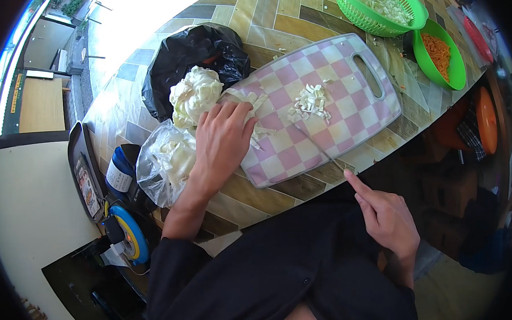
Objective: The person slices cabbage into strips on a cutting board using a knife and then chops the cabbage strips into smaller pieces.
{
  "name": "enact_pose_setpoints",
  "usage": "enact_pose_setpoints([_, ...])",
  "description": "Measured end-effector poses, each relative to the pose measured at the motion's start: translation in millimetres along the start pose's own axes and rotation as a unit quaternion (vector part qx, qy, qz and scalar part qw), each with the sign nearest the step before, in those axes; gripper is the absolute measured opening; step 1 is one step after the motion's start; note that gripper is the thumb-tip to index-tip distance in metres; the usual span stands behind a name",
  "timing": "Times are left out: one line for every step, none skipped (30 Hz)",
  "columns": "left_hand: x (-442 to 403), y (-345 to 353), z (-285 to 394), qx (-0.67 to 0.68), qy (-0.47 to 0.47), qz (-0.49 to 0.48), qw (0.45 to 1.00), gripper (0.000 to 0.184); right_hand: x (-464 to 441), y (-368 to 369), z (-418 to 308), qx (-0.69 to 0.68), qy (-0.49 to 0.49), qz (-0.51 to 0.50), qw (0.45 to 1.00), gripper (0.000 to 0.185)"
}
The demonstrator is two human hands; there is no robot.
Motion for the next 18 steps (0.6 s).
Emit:
enact_pose_setpoints([-0.4,4.1,-3.2,-0.002,0.011,0.008,1.000,0.024,-2.0,-0.3,1.3,0.001,0.016,0.016,1.000,0.058])
enact_pose_setpoints([-0.3,6.0,-5.1,-0.006,0.021,0.016,1.000,0.025,-3.7,-0.6,2.0,0.002,0.030,0.032,0.999,0.058])
enact_pose_setpoints([-0.2,6.3,-6.0,-0.005,0.018,0.017,1.000,0.026,-4.5,-1.8,1.8,-0.001,0.031,0.032,0.999,0.058])
enact_pose_setpoints([-0.7,7.0,-6.6,-0.003,0.016,0.018,1.000,0.027,-4.6,-3.9,1.5,-0.004,0.033,0.033,0.999,0.058])
enact_pose_setpoints([-1.0,7.8,-6.7,-0.001,0.013,0.018,1.000,0.028,-4.4,-5.3,1.4,-0.007,0.036,0.034,0.999,0.058])
enact_pose_setpoints([-1.4,8.5,-6.9,0.010,0.008,0.019,1.000,0.029,-4.4,-5.8,1.0,-0.013,0.032,0.039,0.999,0.058])
enact_pose_setpoints([-2.1,9.0,-7.3,0.021,0.002,0.021,1.000,0.029,-4.8,-5.9,0.3,-0.019,0.027,0.045,0.998,0.058])
enact_pose_setpoints([-2.7,9.4,-7.8,0.032,-0.003,0.022,0.999,0.030,-5.2,-5.8,-0.3,-0.026,0.022,0.050,0.998,0.059])
enact_pose_setpoints([-3.4,9.4,-8.0,0.047,-0.017,0.018,0.999,0.029,-5.9,-5.6,-0.5,-0.028,0.022,0.050,0.998,0.058])
enact_pose_setpoints([-4.1,8.9,-7.7,0.061,-0.030,0.013,0.998,0.029,-6.8,-5.4,-0.6,-0.030,0.021,0.049,0.998,0.058])
enact_pose_setpoints([-4.4,8.7,-7.8,0.076,-0.043,0.009,0.996,0.029,-7.4,-5.0,-0.7,-0.032,0.020,0.048,0.998,0.058])
enact_pose_setpoints([-4.6,8.8,-8.2,0.084,-0.046,0.009,0.995,0.029,-7.6,-4.3,-0.7,-0.033,0.020,0.048,0.998,0.058])
enact_pose_setpoints([-4.7,8.7,-8.5,0.091,-0.049,0.009,0.995,0.029,-7.8,-3.3,-0.7,-0.034,0.019,0.047,0.998,0.058])
enact_pose_setpoints([-4.9,8.3,-8.8,0.098,-0.052,0.009,0.994,0.028,-8.1,-2.9,-0.9,-0.034,0.018,0.047,0.998,0.058])
enact_pose_setpoints([-5.1,7.8,-8.8,0.095,-0.048,0.013,0.994,0.028,-8.5,-3.3,-1.1,-0.034,0.014,0.048,0.998,0.058])
enact_pose_setpoints([-4.9,7.3,-8.6,0.091,-0.043,0.018,0.995,0.028,-8.7,-3.8,-1.4,-0.033,0.010,0.049,0.998,0.058])
enact_pose_setpoints([-4.8,7.1,-8.2,0.088,-0.038,0.022,0.995,0.028,-9.0,-4.3,-1.5,-0.032,0.007,0.050,0.998,0.058])
enact_pose_setpoints([-5.0,6.4,-7.5,0.092,-0.042,0.024,0.995,0.028,-9.3,-4.7,-1.3,-0.034,0.008,0.054,0.998,0.058])
Point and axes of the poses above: each hand's wrist, its own x-axis away from the middle knuckle, its own y-axis out of the palm, z = x × y, the point moved 1 cm from there along -x, towards the middle knuckle, and after that the axes turned 15 degrees about x, right-handed, at the moved point
